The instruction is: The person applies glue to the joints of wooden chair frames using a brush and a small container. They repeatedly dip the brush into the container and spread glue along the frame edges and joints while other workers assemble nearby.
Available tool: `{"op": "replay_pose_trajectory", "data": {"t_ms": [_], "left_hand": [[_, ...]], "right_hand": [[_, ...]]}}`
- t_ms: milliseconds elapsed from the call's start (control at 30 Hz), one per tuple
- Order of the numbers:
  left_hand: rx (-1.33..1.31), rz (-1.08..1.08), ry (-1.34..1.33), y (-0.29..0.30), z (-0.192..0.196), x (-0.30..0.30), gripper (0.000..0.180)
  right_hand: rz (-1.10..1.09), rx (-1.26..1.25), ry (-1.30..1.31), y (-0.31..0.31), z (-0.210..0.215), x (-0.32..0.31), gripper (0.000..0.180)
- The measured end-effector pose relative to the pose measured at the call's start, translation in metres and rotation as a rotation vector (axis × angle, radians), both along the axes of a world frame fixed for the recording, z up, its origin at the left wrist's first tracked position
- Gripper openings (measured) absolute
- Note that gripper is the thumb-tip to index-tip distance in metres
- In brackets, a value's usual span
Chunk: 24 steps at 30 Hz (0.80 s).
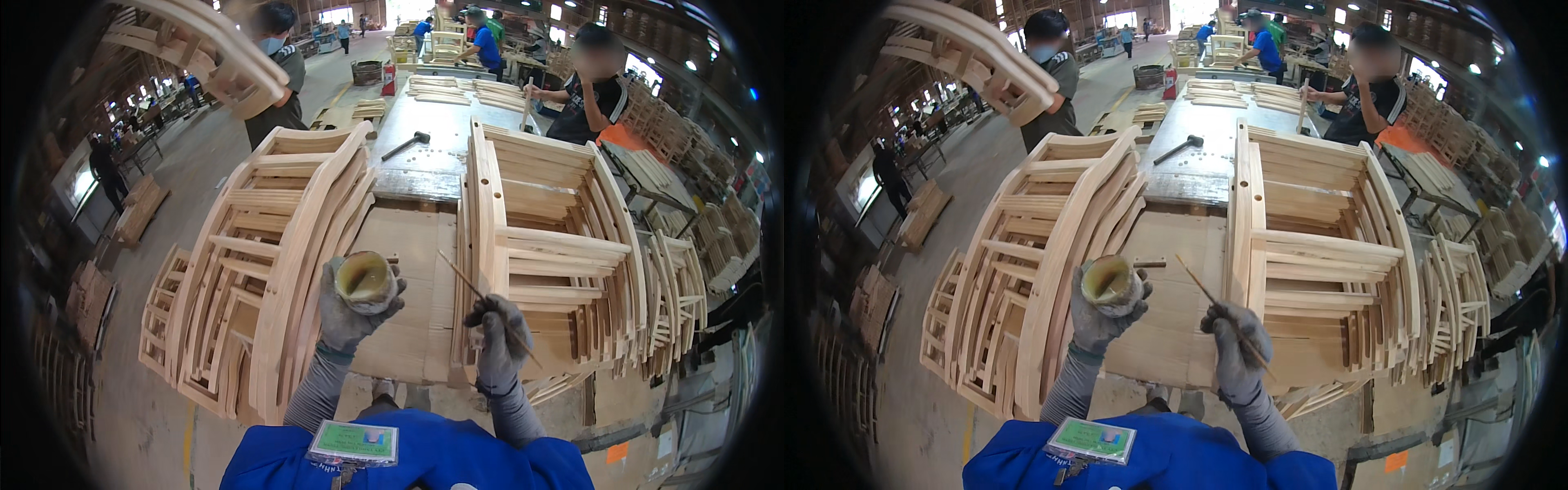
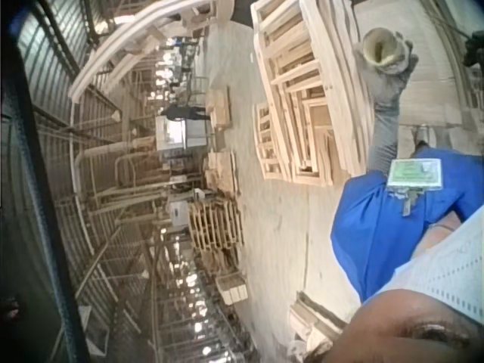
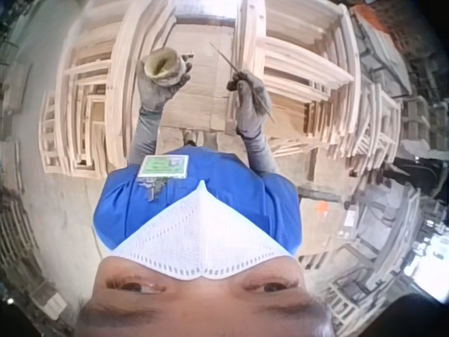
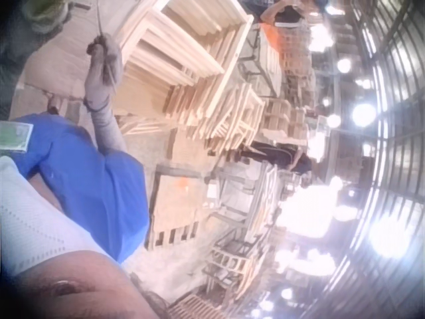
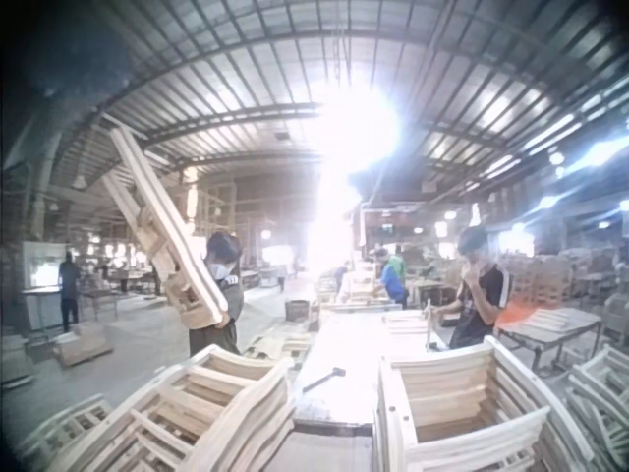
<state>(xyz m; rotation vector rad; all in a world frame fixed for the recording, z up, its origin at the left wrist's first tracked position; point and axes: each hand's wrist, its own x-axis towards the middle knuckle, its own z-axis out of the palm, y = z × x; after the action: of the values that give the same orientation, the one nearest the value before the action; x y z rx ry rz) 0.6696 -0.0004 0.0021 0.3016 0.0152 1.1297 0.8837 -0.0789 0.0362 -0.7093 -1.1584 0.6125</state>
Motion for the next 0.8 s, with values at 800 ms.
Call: {"op": "replay_pose_trajectory", "data": {"t_ms": [800], "left_hand": [[0.076,1.652,0.074,-0.304,0.073,-0.161,0.048]], "right_hand": [[0.191,0.086,0.216,0.053,0.011,-0.083,0.033]]}}
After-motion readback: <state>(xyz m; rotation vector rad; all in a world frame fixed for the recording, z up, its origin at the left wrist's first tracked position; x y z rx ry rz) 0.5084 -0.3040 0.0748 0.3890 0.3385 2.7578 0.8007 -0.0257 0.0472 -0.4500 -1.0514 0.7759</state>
